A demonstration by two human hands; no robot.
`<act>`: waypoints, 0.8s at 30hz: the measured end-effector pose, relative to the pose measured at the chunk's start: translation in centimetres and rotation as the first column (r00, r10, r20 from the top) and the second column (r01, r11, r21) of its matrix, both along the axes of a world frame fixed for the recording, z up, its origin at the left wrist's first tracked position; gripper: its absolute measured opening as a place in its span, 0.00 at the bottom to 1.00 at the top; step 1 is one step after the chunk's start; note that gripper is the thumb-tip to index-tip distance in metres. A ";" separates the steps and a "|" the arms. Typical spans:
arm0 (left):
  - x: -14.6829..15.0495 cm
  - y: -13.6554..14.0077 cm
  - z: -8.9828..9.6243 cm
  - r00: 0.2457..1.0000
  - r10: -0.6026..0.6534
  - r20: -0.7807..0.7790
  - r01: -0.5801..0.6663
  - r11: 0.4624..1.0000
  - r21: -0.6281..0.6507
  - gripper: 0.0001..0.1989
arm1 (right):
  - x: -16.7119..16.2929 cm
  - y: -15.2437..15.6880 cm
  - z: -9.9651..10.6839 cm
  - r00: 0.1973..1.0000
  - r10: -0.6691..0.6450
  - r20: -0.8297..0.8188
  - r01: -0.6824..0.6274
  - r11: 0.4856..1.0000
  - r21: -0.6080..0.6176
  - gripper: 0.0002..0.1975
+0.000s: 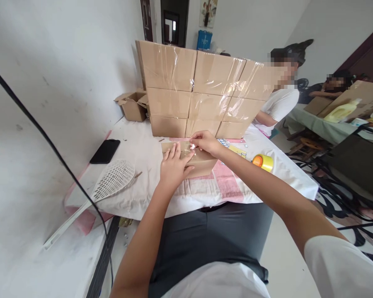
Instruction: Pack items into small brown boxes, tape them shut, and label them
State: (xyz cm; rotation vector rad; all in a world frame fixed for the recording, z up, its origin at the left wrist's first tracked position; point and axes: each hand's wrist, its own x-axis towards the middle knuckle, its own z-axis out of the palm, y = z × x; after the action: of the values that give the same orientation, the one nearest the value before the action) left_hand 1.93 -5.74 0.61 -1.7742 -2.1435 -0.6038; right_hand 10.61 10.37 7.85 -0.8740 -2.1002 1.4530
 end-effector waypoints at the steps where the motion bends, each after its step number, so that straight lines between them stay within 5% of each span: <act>1: 0.0 -0.1 -0.1 1.000 -0.003 0.003 0.003 1.000 0.003 0.27 | 0.0 0.3 0.1 0.999 0.019 0.026 -0.019 1.000 -0.013 0.05; 3: 0.1 -0.2 -0.2 1.000 -0.004 0.003 0.004 1.000 0.015 0.26 | 0.0 1.2 0.1 0.995 0.067 0.076 -0.067 0.998 0.000 0.05; 5: 0.2 -0.3 -0.2 1.000 -0.007 -0.006 0.007 1.000 0.027 0.27 | 0.0 2.3 0.2 0.986 0.128 0.107 -0.144 0.978 0.150 0.06; 8: 0.3 -0.4 -0.2 1.000 -0.008 -0.029 0.009 0.999 0.033 0.27 | 0.2 3.7 0.1 0.961 0.228 0.159 -0.277 0.822 0.498 0.05; 10: 0.2 -0.3 -0.2 0.999 -0.001 -0.045 0.002 1.000 0.029 0.26 | 0.3 4.0 0.0 0.949 0.201 0.244 -0.311 0.735 0.603 0.06; 16: -0.3 0.3 0.5 0.998 -0.002 -0.070 0.002 1.000 0.007 0.26 | -0.7 1.9 -0.4 0.921 -0.126 0.369 -0.173 0.716 0.676 0.11; 20: -0.3 0.2 0.5 0.995 -0.061 -0.083 0.062 0.998 0.004 0.24 | -0.8 0.8 0.8 0.867 -0.353 0.351 -0.030 0.667 0.745 0.26; 24: -0.6 0.4 -0.4 0.988 -0.051 -0.147 0.057 0.998 0.039 0.23 | 0.6 1.1 1.5 0.860 -0.307 0.407 -0.084 0.702 0.707 0.24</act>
State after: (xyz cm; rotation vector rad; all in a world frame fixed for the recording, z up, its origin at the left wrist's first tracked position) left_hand 1.30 -5.34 0.23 -1.7995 -1.9770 -0.5126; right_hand 11.24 11.43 9.35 -1.0873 -2.6077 0.2331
